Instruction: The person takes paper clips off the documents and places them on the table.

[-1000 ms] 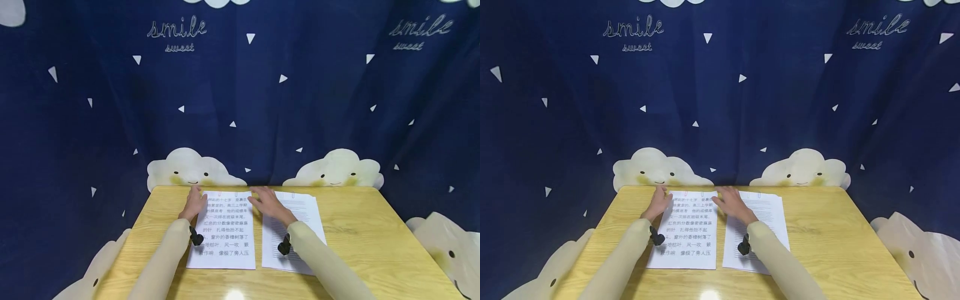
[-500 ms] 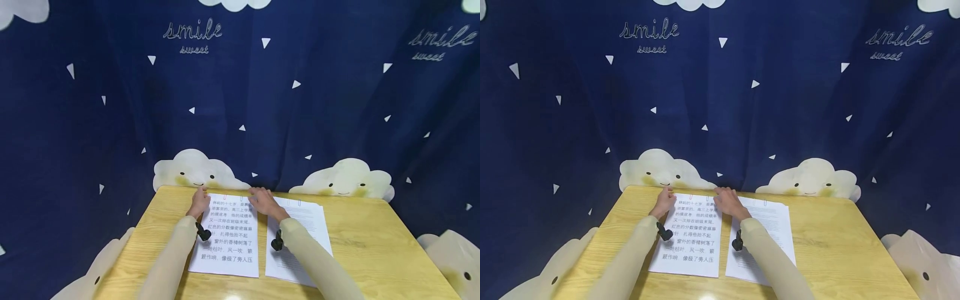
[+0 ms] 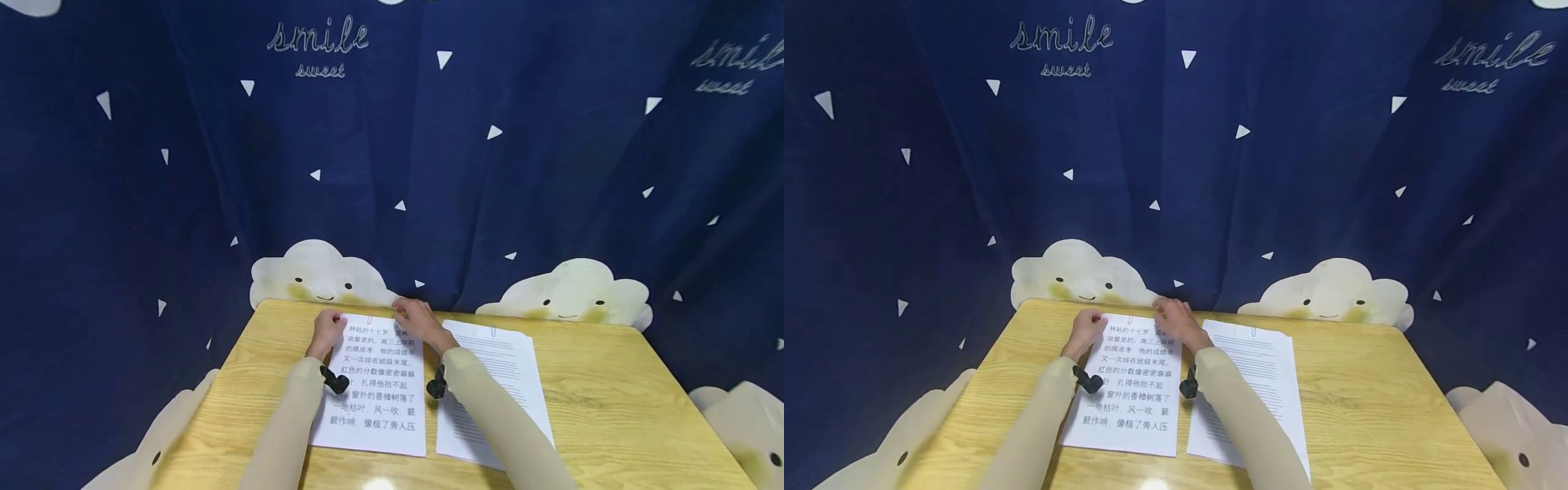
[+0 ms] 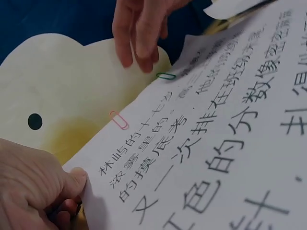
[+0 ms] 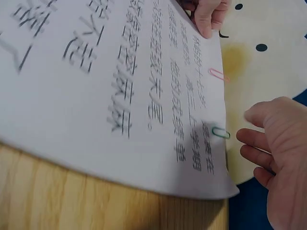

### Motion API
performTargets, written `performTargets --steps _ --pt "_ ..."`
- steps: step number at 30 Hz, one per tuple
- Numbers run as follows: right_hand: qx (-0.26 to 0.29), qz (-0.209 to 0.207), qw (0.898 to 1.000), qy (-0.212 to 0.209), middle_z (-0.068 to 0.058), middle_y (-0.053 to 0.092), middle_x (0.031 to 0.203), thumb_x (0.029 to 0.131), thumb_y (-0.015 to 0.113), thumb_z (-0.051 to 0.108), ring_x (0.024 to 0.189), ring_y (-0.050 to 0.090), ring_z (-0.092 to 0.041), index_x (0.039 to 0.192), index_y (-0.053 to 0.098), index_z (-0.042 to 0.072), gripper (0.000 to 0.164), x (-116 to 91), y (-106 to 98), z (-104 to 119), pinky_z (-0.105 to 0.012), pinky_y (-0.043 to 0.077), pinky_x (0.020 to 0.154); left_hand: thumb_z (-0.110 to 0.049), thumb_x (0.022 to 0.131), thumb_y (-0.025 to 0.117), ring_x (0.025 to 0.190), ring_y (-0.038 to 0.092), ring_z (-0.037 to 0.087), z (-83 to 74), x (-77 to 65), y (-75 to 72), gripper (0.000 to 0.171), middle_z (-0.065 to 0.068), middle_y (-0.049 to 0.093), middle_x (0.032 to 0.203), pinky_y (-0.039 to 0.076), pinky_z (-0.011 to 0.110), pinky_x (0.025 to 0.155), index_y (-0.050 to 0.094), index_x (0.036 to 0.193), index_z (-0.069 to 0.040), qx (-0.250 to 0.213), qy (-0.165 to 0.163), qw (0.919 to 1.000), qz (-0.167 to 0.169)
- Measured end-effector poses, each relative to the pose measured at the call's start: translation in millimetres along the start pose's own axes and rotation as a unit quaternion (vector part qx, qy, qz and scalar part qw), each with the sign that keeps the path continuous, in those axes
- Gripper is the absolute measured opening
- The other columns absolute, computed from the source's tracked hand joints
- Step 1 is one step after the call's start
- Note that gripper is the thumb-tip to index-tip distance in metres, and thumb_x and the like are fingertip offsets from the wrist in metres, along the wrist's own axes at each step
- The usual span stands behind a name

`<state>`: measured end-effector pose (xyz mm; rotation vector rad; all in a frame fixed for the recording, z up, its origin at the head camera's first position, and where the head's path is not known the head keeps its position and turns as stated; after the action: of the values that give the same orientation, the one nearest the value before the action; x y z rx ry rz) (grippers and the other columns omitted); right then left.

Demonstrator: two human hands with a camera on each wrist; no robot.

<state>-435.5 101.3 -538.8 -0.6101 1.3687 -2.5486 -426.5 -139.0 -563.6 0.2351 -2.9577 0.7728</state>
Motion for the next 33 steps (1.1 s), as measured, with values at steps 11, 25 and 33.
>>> performTargets --steps 11,25,33 --pt "-0.008 -0.009 1.0 -0.022 -0.006 0.07 0.108 0.093 0.065 0.014 0.107 0.062 -0.023 0.12 0.065 0.007 0.028 18.5 10.5 13.5 -0.045 0.038 0.098 -0.008 0.094 0.062 0.076 0.053 0.022 0.7 -1.1 1.3 0.01 0.011 0.061 0.084 0.041 0.029 0.065 0.069 0.093 -0.001 -0.03 -0.004 0.9992 -0.027" --pt "0.024 0.002 0.999 -0.046 -0.003 0.069 0.108 0.097 0.061 0.014 0.1 0.062 -0.019 0.114 0.07 0.007 0.02 24.3 20.6 27.4 -0.039 0.042 0.095 -0.002 0.092 0.062 0.073 0.057 0.022 -2.6 -12.9 -10.1 0.008 0.016 0.067 0.083 0.044 0.028 0.066 0.068 0.094 0.004 -0.077 0.049 0.9936 -0.066" --pt "0.062 -0.025 0.997 -0.033 0.002 0.069 0.105 0.096 0.063 0.019 0.094 0.062 -0.015 0.107 0.071 0.009 0.017 28.2 8.4 33.7 -0.034 0.047 0.087 -0.006 0.095 0.061 0.074 0.058 0.02 -5.3 -8.4 -15.1 0.016 0.017 0.069 0.088 0.044 0.024 0.065 0.068 0.106 0.004 -0.095 0.067 0.9892 -0.089"
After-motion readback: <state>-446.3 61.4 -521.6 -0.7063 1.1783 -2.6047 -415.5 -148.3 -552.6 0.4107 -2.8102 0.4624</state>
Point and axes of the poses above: each hand's wrist, its own x-axis towards the middle knuckle, its own y-axis out of the palm, z = x × y, the point moved 1 cm from there along x, towards the middle knuckle
